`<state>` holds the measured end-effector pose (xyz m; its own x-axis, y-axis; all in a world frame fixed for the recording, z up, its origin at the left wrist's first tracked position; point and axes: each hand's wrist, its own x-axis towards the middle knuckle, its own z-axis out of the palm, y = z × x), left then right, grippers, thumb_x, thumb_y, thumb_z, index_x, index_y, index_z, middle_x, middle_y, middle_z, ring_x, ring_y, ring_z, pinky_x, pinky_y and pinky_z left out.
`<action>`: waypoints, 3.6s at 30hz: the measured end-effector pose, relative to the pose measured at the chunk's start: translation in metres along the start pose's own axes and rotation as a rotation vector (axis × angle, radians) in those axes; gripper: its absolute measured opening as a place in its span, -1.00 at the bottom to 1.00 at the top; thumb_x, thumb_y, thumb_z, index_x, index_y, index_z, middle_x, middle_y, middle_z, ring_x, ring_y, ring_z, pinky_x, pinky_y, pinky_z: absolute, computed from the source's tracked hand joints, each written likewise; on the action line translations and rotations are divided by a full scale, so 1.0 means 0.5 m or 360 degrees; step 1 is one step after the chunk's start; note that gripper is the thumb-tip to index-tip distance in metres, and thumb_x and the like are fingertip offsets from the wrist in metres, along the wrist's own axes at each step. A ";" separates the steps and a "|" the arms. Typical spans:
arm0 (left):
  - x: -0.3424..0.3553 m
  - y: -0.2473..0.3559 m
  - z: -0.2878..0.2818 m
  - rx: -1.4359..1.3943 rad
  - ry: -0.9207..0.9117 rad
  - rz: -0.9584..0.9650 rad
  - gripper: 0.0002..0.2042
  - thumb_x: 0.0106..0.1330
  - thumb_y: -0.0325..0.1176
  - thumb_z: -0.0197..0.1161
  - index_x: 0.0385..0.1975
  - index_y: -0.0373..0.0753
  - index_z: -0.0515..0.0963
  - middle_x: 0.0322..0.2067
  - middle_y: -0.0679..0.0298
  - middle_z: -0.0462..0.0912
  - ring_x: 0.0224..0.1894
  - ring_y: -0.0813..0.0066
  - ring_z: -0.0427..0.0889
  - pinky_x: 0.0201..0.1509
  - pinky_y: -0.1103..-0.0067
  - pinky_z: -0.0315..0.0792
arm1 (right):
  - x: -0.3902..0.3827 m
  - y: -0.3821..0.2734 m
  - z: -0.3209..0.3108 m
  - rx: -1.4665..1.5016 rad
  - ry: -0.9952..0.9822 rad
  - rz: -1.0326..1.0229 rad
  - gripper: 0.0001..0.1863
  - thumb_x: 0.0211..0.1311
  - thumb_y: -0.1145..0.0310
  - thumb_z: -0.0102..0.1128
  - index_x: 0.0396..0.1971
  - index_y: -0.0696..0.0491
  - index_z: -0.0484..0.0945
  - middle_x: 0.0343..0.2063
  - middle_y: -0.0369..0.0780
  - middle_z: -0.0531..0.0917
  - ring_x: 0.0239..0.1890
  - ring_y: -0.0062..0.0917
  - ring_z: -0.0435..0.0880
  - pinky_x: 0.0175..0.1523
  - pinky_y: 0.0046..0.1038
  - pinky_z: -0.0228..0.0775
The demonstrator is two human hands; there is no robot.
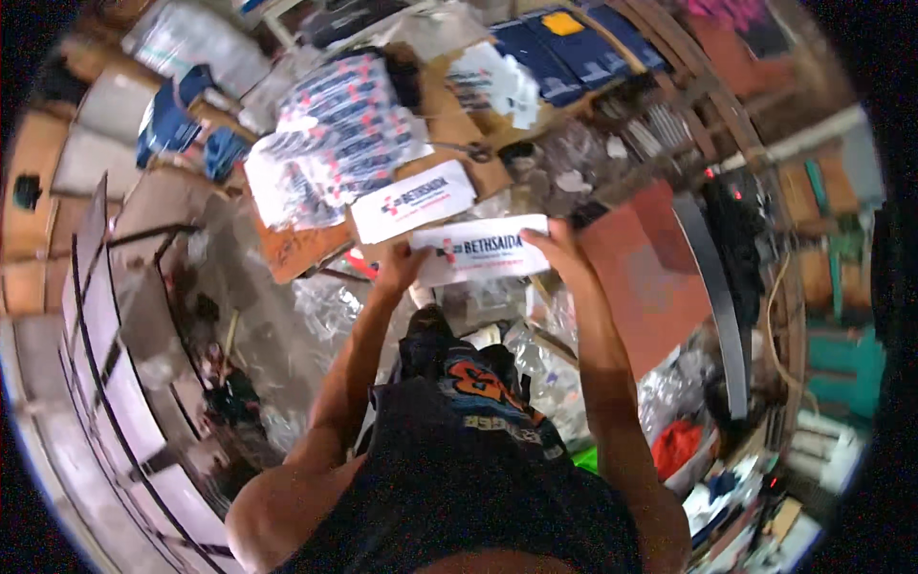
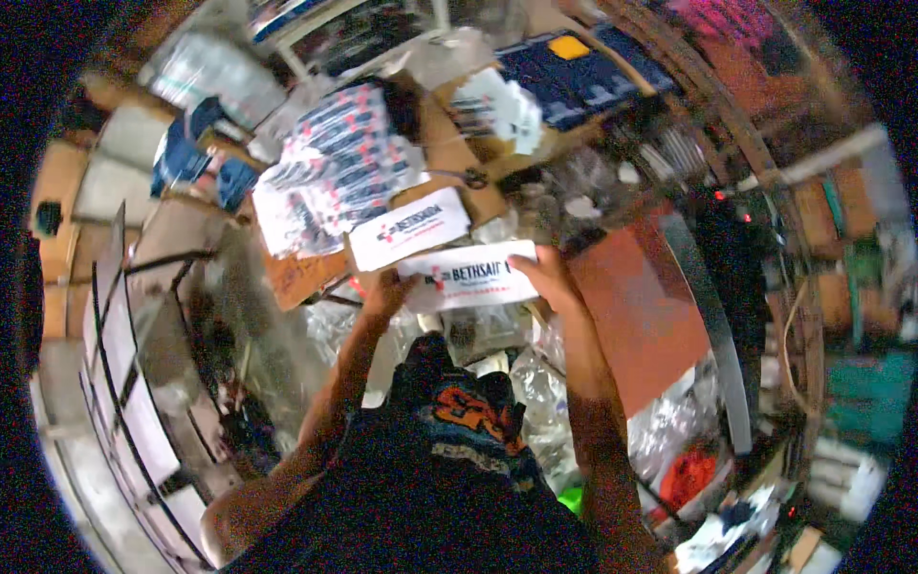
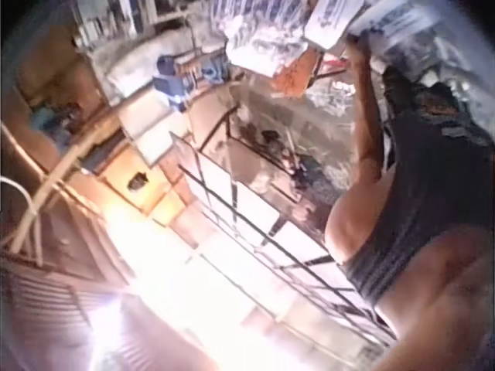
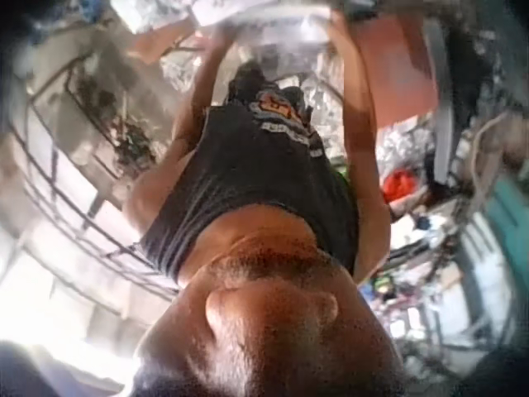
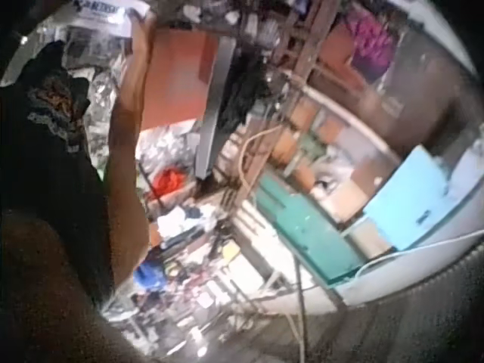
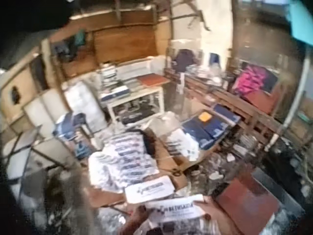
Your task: Applying heat transfer labels to garments using a heat press machine.
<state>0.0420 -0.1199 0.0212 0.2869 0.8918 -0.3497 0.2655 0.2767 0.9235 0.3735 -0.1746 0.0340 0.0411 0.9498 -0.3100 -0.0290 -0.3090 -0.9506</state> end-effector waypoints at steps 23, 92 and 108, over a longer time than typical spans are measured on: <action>0.168 -0.068 -0.190 0.1656 0.0135 0.0511 0.06 0.02 0.26 0.48 0.47 -0.19 0.18 0.40 0.04 0.25 0.48 0.06 0.17 0.49 0.01 0.06 | 0.333 -0.067 0.333 -0.2219 -0.0801 -0.0724 0.28 -0.19 0.20 0.68 0.58 -0.28 0.04 0.45 -0.10 0.14 0.53 -0.08 0.06 0.39 0.18 -0.04; 0.281 -0.147 -0.701 0.1523 0.1477 0.0113 -0.67 0.31 -0.42 0.18 0.05 -0.38 0.51 0.03 -0.09 0.66 0.07 -0.10 0.63 0.10 0.13 0.57 | 0.138 0.027 0.367 -0.1008 0.0314 -0.0299 -0.70 0.36 0.29 0.32 -0.06 0.19 0.63 -0.09 -0.07 0.68 -0.12 -0.29 0.72 0.00 -0.34 0.57; 0.345 -0.163 -0.823 0.0704 0.1599 -0.0594 -0.59 0.20 -0.02 0.27 -0.19 -0.23 0.76 -0.17 -0.11 0.75 -0.05 -0.14 0.73 0.09 0.17 0.59 | 0.134 0.037 0.356 -0.1017 0.0372 -0.0335 -0.74 0.34 0.37 0.30 -0.05 0.17 0.65 -0.13 -0.09 0.69 -0.17 -0.32 0.74 -0.05 -0.39 0.58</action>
<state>-0.3087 0.1586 -0.0499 -0.6847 0.7184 -0.1226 0.5353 0.6100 0.5842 0.1977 -0.1079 -0.0017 0.1964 0.9794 -0.0460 0.5915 -0.1558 -0.7911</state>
